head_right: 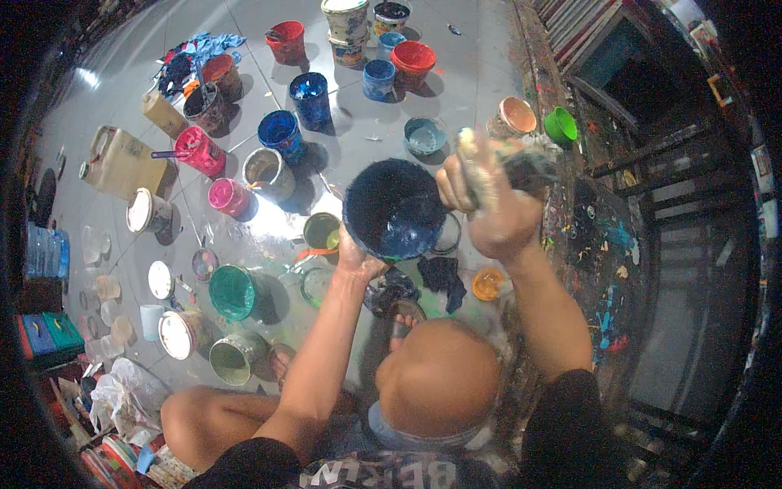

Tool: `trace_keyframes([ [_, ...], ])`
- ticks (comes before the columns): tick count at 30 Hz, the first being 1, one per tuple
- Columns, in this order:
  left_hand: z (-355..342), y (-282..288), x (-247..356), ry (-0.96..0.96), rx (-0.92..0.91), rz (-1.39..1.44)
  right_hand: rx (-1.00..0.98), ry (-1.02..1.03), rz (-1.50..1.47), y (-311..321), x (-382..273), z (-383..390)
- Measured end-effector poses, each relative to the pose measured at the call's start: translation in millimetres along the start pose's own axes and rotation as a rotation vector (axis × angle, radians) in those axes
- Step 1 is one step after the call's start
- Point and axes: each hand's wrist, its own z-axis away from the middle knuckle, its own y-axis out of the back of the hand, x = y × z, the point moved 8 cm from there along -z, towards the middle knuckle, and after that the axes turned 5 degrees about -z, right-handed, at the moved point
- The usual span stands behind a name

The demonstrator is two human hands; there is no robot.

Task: The person mixes paint in a small bowl with a spatula and then wipes the outside of the bowl with a cloth.

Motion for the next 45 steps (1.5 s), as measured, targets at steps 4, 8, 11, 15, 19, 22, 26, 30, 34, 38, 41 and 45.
trace_keyframes([
  [4,0,-18,5,0.017,-0.139,0.104,-0.204,0.214,0.120,-25,-35,-9],
  [8,-2,-19,4,0.045,-0.054,0.015,-0.540,0.359,0.146,-62,-31,-18],
  [11,-2,-14,-1,-0.005,-0.038,-0.008,-0.697,0.349,0.326,-77,-20,-25],
  [15,-4,8,5,-0.049,0.026,-0.069,-0.421,0.362,0.544,-42,12,-27],
  [19,-4,17,14,-0.179,0.034,-0.064,0.138,0.000,0.333,25,42,-22],
  [22,-2,31,30,-0.245,0.039,-0.137,0.525,-0.210,-0.116,45,49,-7],
  [26,-4,23,26,-0.262,0.065,-0.067,0.807,-0.042,-0.416,73,50,41],
  [30,-6,17,0,-0.203,0.091,0.016,0.850,0.051,-0.521,72,60,57],
  [34,-9,7,-8,-0.091,0.033,0.098,0.502,0.171,-0.342,30,20,30],
  [38,-7,0,2,-0.010,-0.024,0.036,0.120,0.153,-0.116,-18,-19,24],
  [41,-5,-1,10,-0.015,0.009,-0.016,0.161,0.157,0.022,-24,-37,20],
  [45,-7,-6,3,0.000,0.035,0.013,0.475,0.213,0.214,9,-16,17],
])
